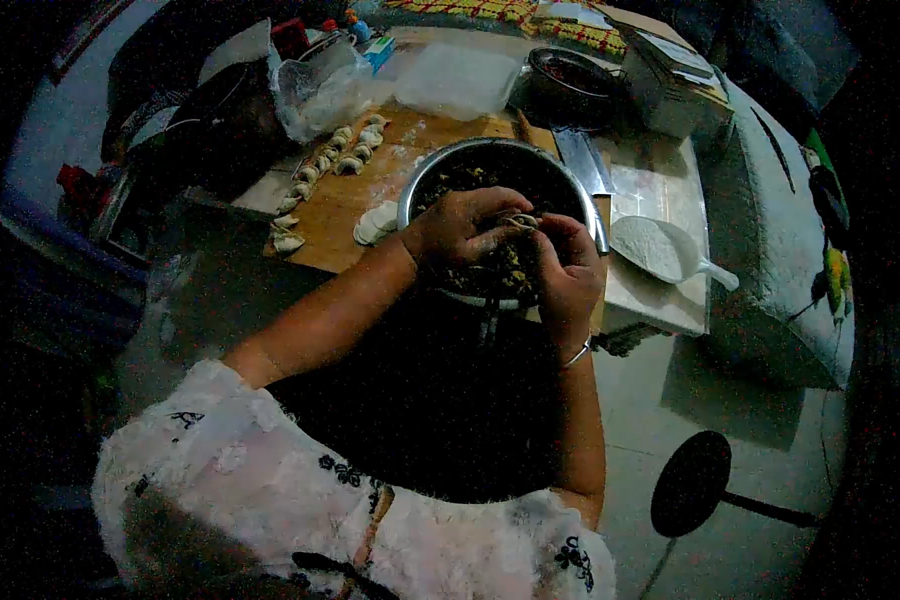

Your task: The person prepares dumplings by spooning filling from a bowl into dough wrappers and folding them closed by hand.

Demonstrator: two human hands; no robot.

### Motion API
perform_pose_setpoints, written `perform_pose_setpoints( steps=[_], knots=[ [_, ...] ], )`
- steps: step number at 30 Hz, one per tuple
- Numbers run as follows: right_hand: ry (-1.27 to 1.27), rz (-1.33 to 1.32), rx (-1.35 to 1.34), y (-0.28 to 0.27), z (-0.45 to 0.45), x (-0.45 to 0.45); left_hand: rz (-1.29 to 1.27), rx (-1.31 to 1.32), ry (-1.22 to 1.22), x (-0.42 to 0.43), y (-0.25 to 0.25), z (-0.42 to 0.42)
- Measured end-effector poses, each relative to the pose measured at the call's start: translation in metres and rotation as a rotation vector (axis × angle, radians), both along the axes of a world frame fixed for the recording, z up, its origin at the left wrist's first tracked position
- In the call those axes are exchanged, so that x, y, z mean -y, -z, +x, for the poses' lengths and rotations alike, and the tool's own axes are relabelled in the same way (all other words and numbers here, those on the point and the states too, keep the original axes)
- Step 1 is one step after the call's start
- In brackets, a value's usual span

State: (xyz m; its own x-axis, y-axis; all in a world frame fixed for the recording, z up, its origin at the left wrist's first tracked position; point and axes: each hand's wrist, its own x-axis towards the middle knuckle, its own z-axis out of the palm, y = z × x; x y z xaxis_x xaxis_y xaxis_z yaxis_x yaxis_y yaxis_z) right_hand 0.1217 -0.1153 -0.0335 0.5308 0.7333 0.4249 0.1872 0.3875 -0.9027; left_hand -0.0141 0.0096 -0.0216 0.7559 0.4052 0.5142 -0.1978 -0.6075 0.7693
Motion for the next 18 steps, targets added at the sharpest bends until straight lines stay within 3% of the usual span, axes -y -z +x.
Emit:
perform_pose_setpoints(
  steps=[7, 12, 18],
  knots=[
    [0.023, -0.068, 0.077, 0.004, 0.005, -0.003, 0.089, 0.027, -0.014, -0.002, 0.001, 0.002],
    [0.051, 0.054, 0.202, 0.014, 0.008, -0.006, 0.135, -0.003, -0.028, 0.0, -0.002, 0.003],
    [0.027, -0.021, 0.106, 0.003, 0.005, 0.0, 0.13, 0.006, -0.018, 0.0, 0.001, 0.004]
  ],
)
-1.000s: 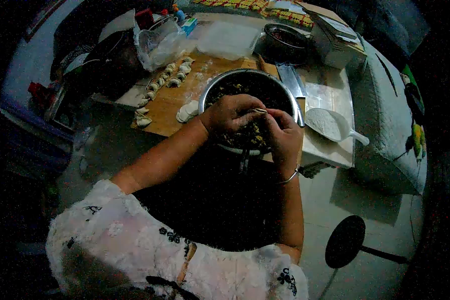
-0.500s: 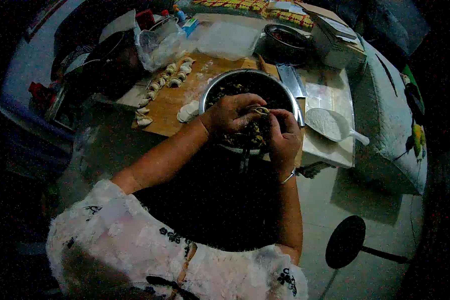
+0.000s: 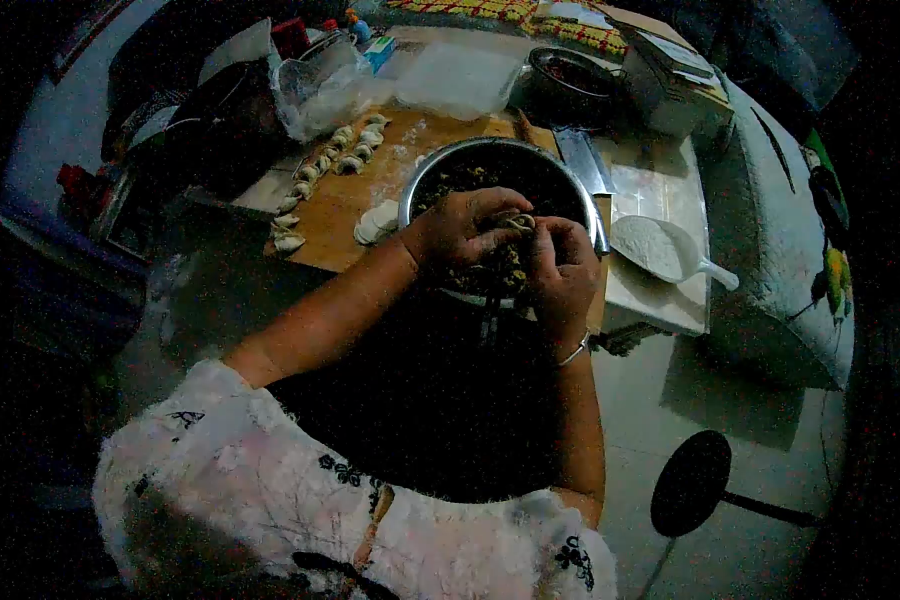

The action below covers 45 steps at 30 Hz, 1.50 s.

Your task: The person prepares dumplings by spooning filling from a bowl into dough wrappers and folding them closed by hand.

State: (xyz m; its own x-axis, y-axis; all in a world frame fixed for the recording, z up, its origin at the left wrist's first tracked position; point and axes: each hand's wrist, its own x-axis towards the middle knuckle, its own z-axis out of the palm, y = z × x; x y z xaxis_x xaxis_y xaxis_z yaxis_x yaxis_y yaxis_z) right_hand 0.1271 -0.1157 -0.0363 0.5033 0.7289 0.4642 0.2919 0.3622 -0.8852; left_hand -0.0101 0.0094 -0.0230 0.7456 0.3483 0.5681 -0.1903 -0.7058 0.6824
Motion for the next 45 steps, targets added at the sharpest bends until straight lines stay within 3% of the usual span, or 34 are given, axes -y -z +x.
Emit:
perform_pose_setpoints(
  steps=[4, 10, 11, 15, 18, 19, 21, 22, 24, 29, 32, 39, 45],
  knots=[
    [0.043, -0.037, -0.012, -0.004, 0.0, 0.003, 0.0, 0.028, -0.006, -0.003, 0.005, 0.002],
    [0.054, -0.008, -0.24, 0.001, 0.011, 0.0, -0.037, -0.01, -0.017, -0.002, 0.0, -0.003],
    [0.154, -0.005, -0.044, 0.003, 0.016, -0.002, -0.036, -0.039, -0.028, -0.002, -0.002, -0.004],
    [0.21, 0.017, -0.091, 0.01, 0.023, -0.004, -0.039, -0.013, -0.056, -0.003, -0.001, -0.005],
    [0.169, -0.072, 0.404, 0.021, 0.032, -0.008, -0.079, 0.085, -0.01, -0.005, 0.006, 0.001],
    [0.151, -0.069, 0.416, 0.024, 0.032, -0.01, -0.078, 0.085, -0.009, -0.006, 0.007, 0.001],
    [0.075, -0.051, 0.291, 0.017, 0.016, -0.01, 0.11, 0.136, -0.044, -0.004, 0.0, -0.001],
    [-0.003, -0.035, 0.164, 0.012, 0.01, -0.009, 0.109, 0.135, -0.045, -0.003, -0.002, -0.002],
    [0.012, -0.147, 0.287, 0.008, 0.013, -0.005, 0.155, 0.135, -0.015, -0.003, -0.005, -0.004],
    [-0.08, -0.151, -0.095, 0.004, 0.008, -0.005, 0.08, 0.168, 0.008, 0.002, -0.003, -0.002],
    [-0.056, -0.043, -0.113, 0.007, 0.005, -0.008, 0.045, 0.156, 0.017, 0.003, -0.002, -0.003],
    [0.019, -0.058, -0.029, 0.01, 0.007, -0.007, -0.031, 0.074, -0.006, 0.005, 0.003, 0.001],
    [0.176, -0.036, 0.196, 0.011, 0.007, -0.006, -0.014, 0.032, -0.005, 0.009, 0.004, 0.001]
  ],
)
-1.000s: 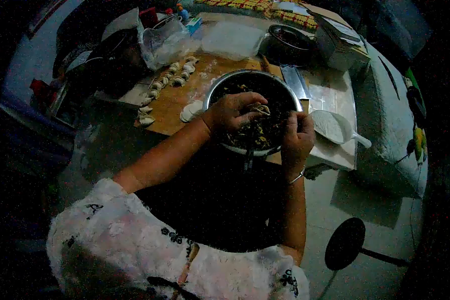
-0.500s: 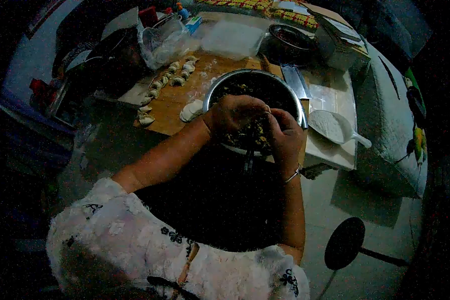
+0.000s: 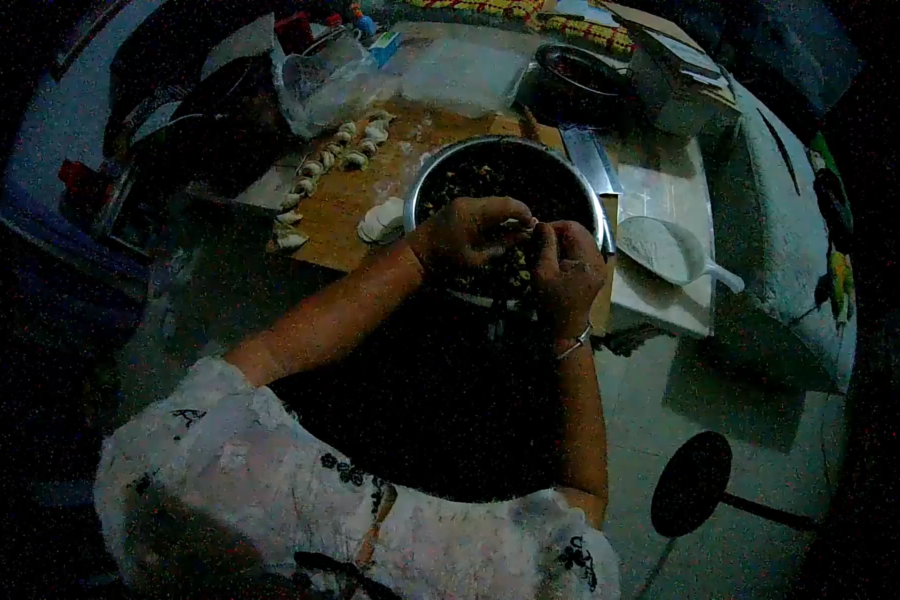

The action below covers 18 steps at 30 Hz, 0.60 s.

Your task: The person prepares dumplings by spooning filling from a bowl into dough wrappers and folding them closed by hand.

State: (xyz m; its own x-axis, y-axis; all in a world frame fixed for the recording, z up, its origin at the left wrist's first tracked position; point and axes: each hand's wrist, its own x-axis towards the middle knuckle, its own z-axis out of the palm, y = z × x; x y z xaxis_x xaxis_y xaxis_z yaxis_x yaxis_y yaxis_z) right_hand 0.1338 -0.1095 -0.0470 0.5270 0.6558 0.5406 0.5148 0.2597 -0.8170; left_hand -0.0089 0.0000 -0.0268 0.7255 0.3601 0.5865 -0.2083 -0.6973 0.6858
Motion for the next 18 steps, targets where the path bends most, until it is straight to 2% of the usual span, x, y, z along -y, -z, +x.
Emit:
perform_pose_setpoints(
  steps=[3, 6, 10, 11, 12, 15, 18],
  knots=[
    [0.023, -0.032, 0.112, 0.007, 0.003, -0.004, 0.129, 0.081, 0.002, -0.004, 0.0, -0.001],
    [-0.085, 0.066, -0.017, 0.001, -0.003, -0.002, 0.232, 0.111, -0.021, -0.009, -0.001, 0.0],
    [-0.086, -0.009, -0.119, 0.002, 0.0, 0.0, 0.213, 0.129, -0.08, -0.008, 0.005, 0.002],
    [-0.071, -0.064, -0.147, 0.006, 0.003, 0.0, 0.114, 0.098, -0.031, -0.008, 0.006, 0.003],
    [-0.084, 0.011, -0.079, 0.01, 0.006, -0.002, 0.013, 0.067, 0.019, -0.008, 0.007, 0.004],
    [0.013, -0.072, -0.014, 0.013, 0.007, 0.002, 0.028, 0.001, -0.078, 0.003, -0.005, -0.001],
    [-0.077, -0.004, -0.03, 0.016, 0.01, -0.003, 0.089, 0.042, -0.085, 0.001, -0.003, 0.0]
  ],
)
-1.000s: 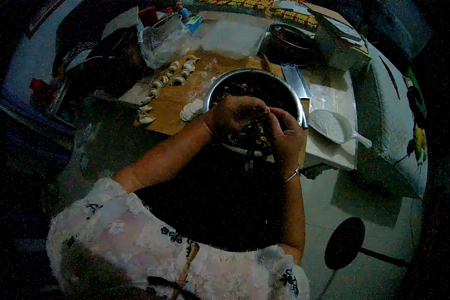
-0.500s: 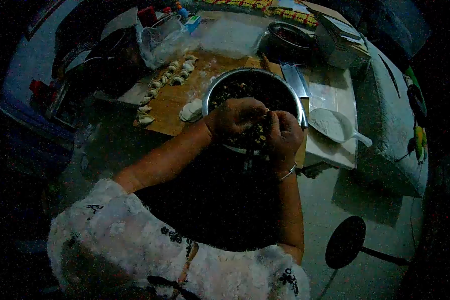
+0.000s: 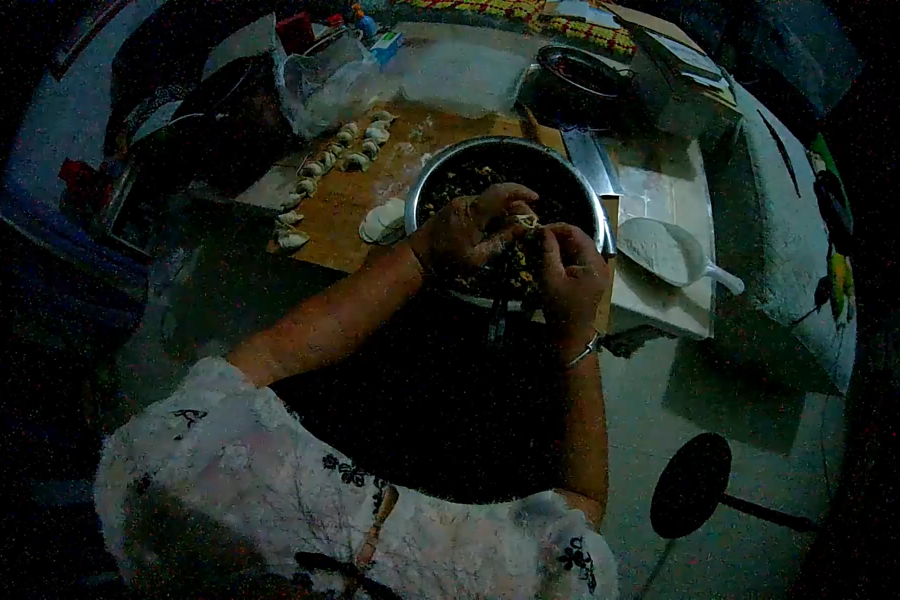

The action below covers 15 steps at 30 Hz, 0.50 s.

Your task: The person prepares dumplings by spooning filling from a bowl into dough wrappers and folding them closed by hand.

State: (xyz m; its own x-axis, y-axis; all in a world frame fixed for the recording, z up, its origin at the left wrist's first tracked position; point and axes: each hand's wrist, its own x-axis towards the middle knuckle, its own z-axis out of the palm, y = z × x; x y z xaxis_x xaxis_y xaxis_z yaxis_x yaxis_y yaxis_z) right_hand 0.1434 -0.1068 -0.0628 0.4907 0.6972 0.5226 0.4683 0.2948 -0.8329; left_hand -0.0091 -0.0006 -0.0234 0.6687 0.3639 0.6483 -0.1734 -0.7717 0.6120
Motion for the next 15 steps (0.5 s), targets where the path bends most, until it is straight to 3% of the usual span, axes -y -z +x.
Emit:
perform_pose_setpoints(
  steps=[10, 15],
  knots=[
    [-0.127, -0.028, -0.189, -0.011, -0.007, 0.003, -0.014, -0.005, 0.013, 0.0, -0.001, -0.001],
    [-0.137, -0.034, -0.241, -0.014, -0.007, 0.003, 0.128, 0.115, 0.04, -0.007, 0.008, 0.002]
  ],
)
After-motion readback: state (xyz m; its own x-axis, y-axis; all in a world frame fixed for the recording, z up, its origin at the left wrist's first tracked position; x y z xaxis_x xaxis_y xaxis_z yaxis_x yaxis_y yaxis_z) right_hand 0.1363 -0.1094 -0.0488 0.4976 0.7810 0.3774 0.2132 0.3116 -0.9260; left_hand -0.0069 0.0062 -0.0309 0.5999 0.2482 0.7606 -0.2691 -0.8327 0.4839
